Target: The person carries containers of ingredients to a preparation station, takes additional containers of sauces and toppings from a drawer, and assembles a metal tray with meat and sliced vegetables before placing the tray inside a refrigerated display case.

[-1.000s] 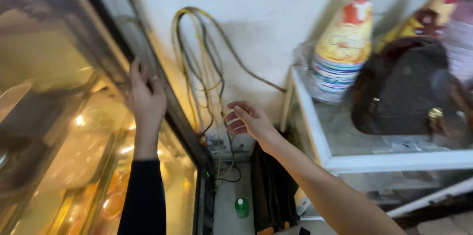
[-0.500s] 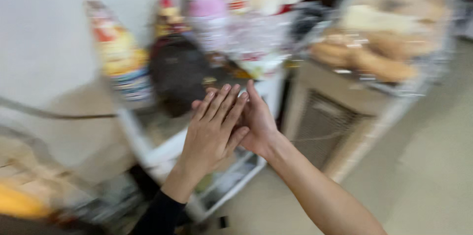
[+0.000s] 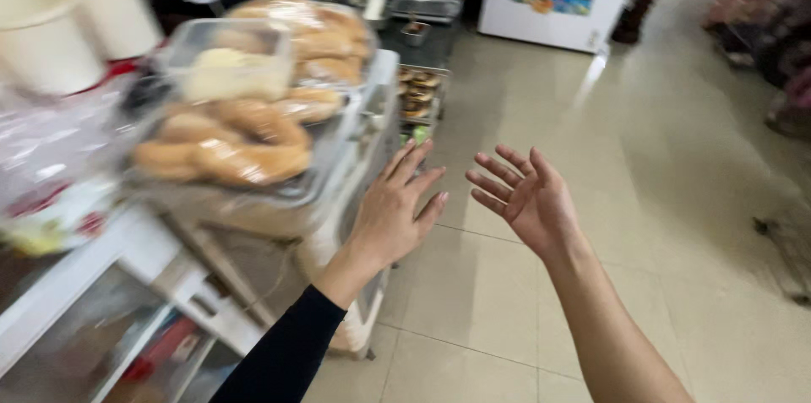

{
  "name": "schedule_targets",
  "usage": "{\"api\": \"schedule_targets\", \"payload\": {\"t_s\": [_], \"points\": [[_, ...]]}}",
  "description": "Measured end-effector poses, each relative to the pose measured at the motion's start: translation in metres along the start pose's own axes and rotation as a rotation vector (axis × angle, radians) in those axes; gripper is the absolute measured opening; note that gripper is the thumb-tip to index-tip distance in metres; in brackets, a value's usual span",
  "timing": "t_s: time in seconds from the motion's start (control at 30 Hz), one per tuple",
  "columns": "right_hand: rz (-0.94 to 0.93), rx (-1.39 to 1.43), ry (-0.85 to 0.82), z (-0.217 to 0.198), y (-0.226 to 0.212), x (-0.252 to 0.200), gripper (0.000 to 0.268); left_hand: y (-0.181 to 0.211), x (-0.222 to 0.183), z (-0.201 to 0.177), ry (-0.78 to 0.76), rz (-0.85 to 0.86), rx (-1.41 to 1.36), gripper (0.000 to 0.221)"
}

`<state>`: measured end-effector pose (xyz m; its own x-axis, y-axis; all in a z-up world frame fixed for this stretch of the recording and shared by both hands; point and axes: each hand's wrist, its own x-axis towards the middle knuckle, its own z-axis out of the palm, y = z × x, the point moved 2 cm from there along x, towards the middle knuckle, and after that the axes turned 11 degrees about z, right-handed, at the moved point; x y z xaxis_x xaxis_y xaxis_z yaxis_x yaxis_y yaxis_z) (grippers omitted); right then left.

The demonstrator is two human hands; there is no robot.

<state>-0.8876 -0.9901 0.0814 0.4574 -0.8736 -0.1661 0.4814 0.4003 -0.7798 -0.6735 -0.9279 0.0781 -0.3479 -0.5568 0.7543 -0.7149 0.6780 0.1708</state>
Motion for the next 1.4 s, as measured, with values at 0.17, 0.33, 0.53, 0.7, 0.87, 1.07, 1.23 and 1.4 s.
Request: {"api": "schedule_targets", "payload": {"t_s": [0.17,0.33,0.53,0.7,0.87,1.07,1.23,1.4], "points": [[-0.020,-0.092,0.250,-0.105,-0.058,0.050,0.051,-0.058,0.075,0.123,0.010,-0.041,-0.181,0.040],[0.013,-0.199,0.362,-0.180,-0.128,0.146,0.052,-0.144,0.158,0.237,0.006,-0.127,-0.294,0.049],[0.016,-0.210,0.432,-0.252,-0.220,0.258,0.049,-0.236,0.277,0.339,0.015,-0.115,-0.413,0.052],[0.032,-0.238,0.472,-0.324,-0.279,0.376,0.048,-0.321,0.346,0.422,0.017,-0.123,-0.389,0.053],[0.076,-0.246,0.328,-0.393,-0.335,0.530,0.046,-0.431,0.404,0.486,-0.050,-0.268,-0.260,0.058],[0.203,-0.266,0.211,-0.425,-0.405,0.740,0.049,-0.574,0.446,0.508,0.032,-0.464,-0.065,0.057],[0.361,-0.351,0.007,-0.412,-0.393,0.889,0.048,-0.690,0.433,0.518,0.057,-0.634,0.104,0.058],[0.400,-0.448,-0.091,-0.407,-0.395,1.016,0.046,-0.824,0.408,0.553,0.109,-0.748,0.156,0.043]]}}
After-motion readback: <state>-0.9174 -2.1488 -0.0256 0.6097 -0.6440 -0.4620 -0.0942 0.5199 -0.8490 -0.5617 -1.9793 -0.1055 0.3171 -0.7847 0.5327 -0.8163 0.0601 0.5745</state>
